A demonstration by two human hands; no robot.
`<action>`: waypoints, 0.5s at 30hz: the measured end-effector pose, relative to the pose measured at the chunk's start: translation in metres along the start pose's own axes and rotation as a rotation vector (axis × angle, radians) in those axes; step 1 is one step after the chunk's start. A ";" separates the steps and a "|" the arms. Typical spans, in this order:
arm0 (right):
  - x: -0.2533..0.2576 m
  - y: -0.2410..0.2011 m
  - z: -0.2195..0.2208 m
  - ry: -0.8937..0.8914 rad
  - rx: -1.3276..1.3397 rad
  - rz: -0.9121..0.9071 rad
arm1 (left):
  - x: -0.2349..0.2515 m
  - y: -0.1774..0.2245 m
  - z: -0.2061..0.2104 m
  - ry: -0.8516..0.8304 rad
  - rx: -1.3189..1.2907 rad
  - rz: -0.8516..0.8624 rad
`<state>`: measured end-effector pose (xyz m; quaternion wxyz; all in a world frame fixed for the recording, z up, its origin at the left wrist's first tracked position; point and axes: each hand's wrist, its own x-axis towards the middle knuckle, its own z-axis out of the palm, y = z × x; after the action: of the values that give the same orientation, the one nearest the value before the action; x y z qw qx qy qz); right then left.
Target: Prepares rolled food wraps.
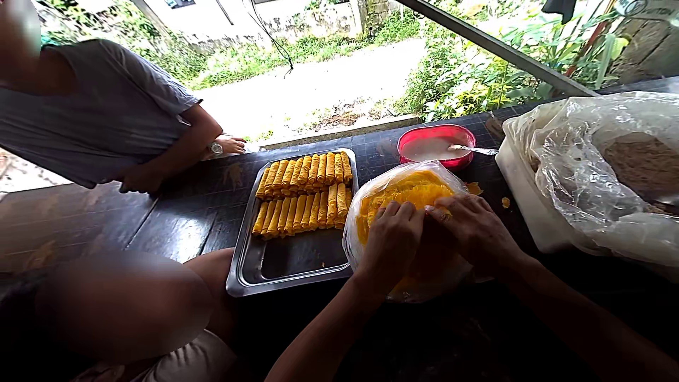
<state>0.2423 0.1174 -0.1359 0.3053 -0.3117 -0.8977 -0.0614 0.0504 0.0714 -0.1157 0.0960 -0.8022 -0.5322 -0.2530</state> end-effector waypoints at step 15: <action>-0.015 0.016 -0.014 0.082 0.047 0.384 | -0.011 0.005 0.012 0.098 -0.069 -0.103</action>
<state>0.2680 0.1186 -0.1345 0.3550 -0.4673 -0.8097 0.0063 0.0556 0.0653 -0.1304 0.0812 -0.7632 -0.5586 -0.3146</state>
